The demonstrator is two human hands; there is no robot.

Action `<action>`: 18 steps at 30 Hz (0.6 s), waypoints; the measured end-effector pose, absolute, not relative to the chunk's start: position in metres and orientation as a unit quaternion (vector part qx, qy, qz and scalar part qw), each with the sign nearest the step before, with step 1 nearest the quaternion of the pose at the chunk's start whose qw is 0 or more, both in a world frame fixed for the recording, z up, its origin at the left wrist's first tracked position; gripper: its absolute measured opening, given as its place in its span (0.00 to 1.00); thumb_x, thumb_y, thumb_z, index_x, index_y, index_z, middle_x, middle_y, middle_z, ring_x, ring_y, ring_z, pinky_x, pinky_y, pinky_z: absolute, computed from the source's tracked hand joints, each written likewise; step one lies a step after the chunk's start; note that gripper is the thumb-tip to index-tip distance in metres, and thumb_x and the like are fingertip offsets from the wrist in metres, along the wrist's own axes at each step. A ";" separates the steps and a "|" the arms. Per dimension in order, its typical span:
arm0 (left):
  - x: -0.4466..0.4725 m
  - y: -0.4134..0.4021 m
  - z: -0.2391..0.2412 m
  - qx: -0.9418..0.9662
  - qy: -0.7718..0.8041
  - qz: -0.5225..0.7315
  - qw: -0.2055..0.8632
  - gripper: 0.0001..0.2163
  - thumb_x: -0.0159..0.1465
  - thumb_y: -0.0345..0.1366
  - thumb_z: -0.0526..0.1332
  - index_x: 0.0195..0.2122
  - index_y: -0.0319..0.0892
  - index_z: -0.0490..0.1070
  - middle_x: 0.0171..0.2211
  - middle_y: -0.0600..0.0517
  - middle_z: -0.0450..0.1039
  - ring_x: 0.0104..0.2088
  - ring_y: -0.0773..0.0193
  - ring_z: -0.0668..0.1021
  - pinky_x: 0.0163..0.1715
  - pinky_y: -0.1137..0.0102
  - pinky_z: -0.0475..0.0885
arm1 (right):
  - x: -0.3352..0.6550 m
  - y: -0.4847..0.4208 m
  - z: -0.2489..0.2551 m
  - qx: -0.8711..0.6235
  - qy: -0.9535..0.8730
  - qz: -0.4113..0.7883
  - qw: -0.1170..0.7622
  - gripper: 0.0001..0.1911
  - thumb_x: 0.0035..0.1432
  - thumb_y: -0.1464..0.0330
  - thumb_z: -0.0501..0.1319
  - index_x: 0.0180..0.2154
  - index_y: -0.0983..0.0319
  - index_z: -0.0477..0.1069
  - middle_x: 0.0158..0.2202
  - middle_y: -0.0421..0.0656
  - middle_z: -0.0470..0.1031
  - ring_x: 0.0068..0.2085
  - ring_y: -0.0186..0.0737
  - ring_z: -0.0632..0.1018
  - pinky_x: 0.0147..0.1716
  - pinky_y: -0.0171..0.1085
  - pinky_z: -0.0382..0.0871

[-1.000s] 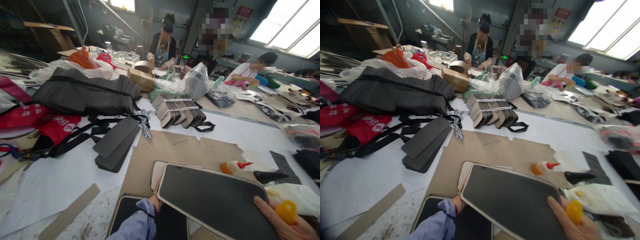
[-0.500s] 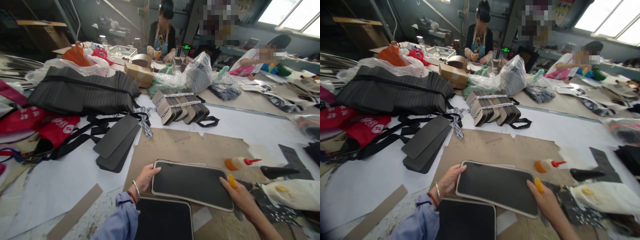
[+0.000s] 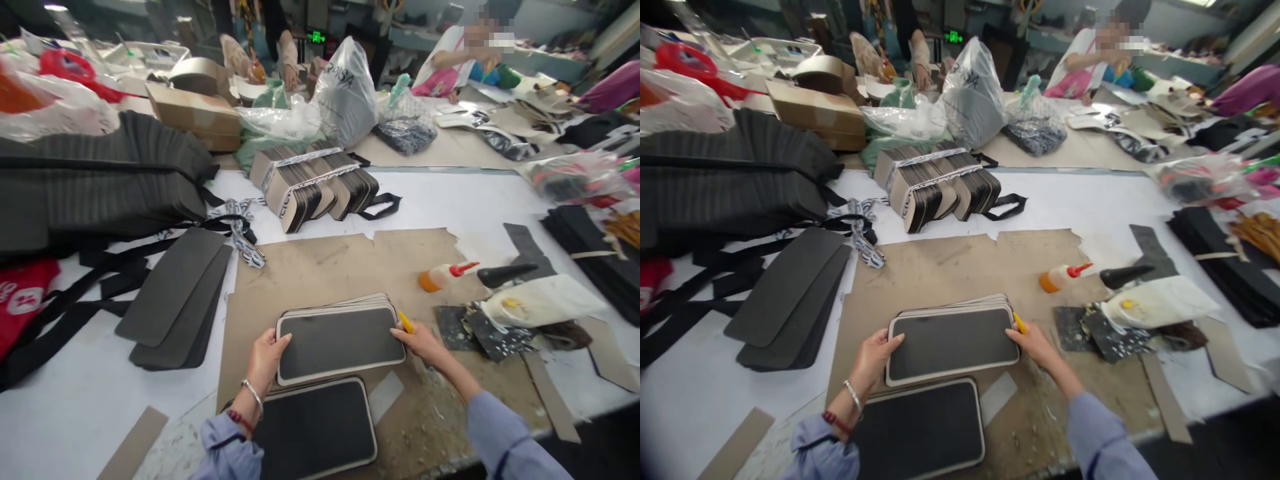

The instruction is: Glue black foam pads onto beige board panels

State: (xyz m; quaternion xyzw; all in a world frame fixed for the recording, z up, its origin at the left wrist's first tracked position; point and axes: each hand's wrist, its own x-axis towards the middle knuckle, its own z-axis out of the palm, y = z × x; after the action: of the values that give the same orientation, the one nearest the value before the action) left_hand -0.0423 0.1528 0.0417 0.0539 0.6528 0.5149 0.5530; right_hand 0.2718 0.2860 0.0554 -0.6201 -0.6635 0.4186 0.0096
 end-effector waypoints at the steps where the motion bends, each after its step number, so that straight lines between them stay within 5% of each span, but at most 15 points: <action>1: -0.042 0.153 0.041 0.057 0.661 0.511 0.547 0.18 0.35 0.43 0.70 0.24 0.38 0.69 0.19 0.54 0.73 0.22 0.64 0.74 0.23 0.71 0.68 | 0.272 0.286 0.053 -0.626 -0.657 0.420 0.007 0.14 0.43 0.58 0.55 0.17 0.59 0.56 0.16 0.34 0.57 0.22 0.33 0.63 0.23 0.32 0.59; 11: -0.039 0.153 0.040 0.066 0.681 0.496 0.535 0.20 0.37 0.44 0.70 0.27 0.37 0.70 0.18 0.56 0.72 0.23 0.66 0.73 0.25 0.72 0.68 | 0.270 0.283 0.045 -0.648 -0.624 0.437 -0.001 0.11 0.44 0.61 0.57 0.19 0.60 0.59 0.14 0.33 0.58 0.18 0.31 0.62 0.19 0.31 0.54; 18: -0.043 0.149 0.058 0.054 0.636 0.496 0.589 0.22 0.39 0.43 0.70 0.32 0.35 0.72 0.24 0.49 0.76 0.28 0.60 0.77 0.33 0.67 0.71 | 0.275 0.288 0.039 -0.620 -0.664 0.419 0.014 0.13 0.43 0.57 0.56 0.18 0.59 0.60 0.14 0.34 0.60 0.19 0.33 0.63 0.20 0.32 0.56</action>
State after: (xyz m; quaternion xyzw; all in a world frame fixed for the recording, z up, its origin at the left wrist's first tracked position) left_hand -0.0435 0.1486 0.0576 0.0538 0.6360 0.4962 0.5885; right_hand 0.2749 0.2876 0.0386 -0.6195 -0.6638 0.4188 0.0140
